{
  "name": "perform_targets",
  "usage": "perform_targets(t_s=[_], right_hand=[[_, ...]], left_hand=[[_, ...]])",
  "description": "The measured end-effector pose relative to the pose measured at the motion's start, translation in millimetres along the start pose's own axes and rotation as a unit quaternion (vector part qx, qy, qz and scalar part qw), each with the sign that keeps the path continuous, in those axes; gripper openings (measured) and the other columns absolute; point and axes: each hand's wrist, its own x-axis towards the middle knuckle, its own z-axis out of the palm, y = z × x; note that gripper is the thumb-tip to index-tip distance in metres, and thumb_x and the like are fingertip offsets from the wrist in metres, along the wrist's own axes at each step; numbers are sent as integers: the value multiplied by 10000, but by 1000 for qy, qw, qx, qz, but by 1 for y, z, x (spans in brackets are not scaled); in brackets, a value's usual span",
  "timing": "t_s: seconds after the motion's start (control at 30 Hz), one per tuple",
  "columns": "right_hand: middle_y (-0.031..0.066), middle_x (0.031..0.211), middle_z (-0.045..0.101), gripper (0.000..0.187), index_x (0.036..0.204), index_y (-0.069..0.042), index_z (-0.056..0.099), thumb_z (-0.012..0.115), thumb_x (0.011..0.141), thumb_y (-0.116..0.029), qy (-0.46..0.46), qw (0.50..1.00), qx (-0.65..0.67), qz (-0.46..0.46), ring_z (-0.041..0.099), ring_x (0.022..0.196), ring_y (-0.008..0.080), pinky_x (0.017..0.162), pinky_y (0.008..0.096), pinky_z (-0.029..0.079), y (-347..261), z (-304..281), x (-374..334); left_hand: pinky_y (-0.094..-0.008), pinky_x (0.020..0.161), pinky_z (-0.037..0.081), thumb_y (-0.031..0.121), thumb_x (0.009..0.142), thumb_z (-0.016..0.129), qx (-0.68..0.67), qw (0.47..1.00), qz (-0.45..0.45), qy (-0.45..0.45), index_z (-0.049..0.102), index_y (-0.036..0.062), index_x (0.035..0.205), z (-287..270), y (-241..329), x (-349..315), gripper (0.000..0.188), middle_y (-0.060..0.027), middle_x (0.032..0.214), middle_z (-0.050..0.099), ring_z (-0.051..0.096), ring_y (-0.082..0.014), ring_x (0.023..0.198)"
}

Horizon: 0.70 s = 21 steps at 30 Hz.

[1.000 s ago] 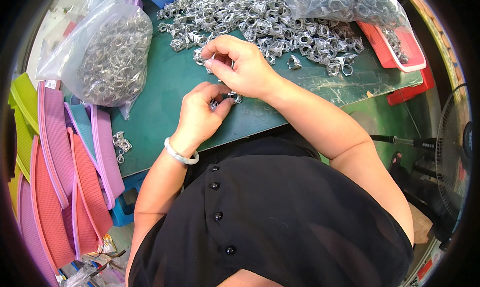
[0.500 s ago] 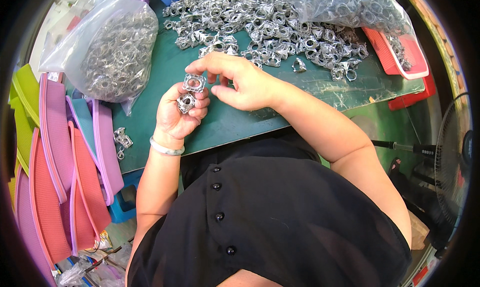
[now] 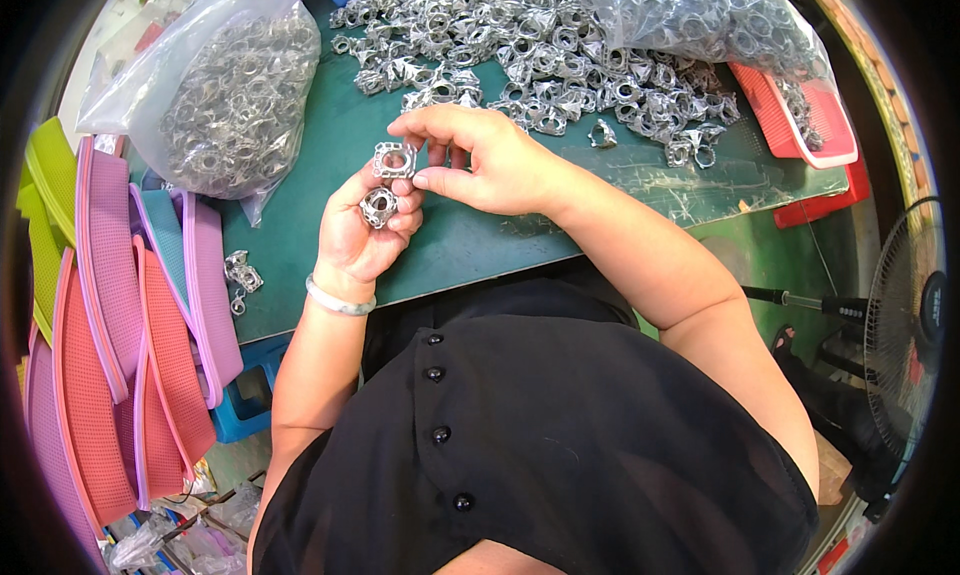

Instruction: The person picks up silver metal buckles from a pile on a green workbench by hand, turns them over to check different sides, and places them into plastic trays or separate piles.

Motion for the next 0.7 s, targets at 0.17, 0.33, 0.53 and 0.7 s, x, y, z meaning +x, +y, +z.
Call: perform_targets(t_s=[0.17,0.33,0.53,0.7], right_hand=[[32,925,576,427,1121,-33,542,686,719,-45,2,1000,-4,27,539,735,95,628,234,452,0,-1,0],[37,908,578,428,1115,-61,553,699,713,-66,18,998,-52,-32,529,706,96,610,228,449,7,-1,0],[41,965,592,498,1174,-87,531,682,703,-26,37,991,-105,-74,518,697,104,608,230,438,4,2,0],[46,1019,596,570,1221,-91,498,646,682,24,33,989,-107,-94,513,729,110,631,234,437,-1,3,0]], left_hand=[[-244,541,415,204,900,496,62,990,118,49,514,74,993,9,-18,-1,161,-43,816,562,532,-135,677],[-234,509,420,202,901,512,113,978,145,98,536,62,962,12,-33,1,155,-38,803,595,549,-117,630],[-221,505,396,272,906,487,160,979,101,79,522,40,1035,5,-24,-2,268,-56,835,594,532,-106,649],[-214,507,390,282,886,513,167,979,97,72,519,37,1065,8,-21,-2,303,-63,873,601,529,-103,658]])
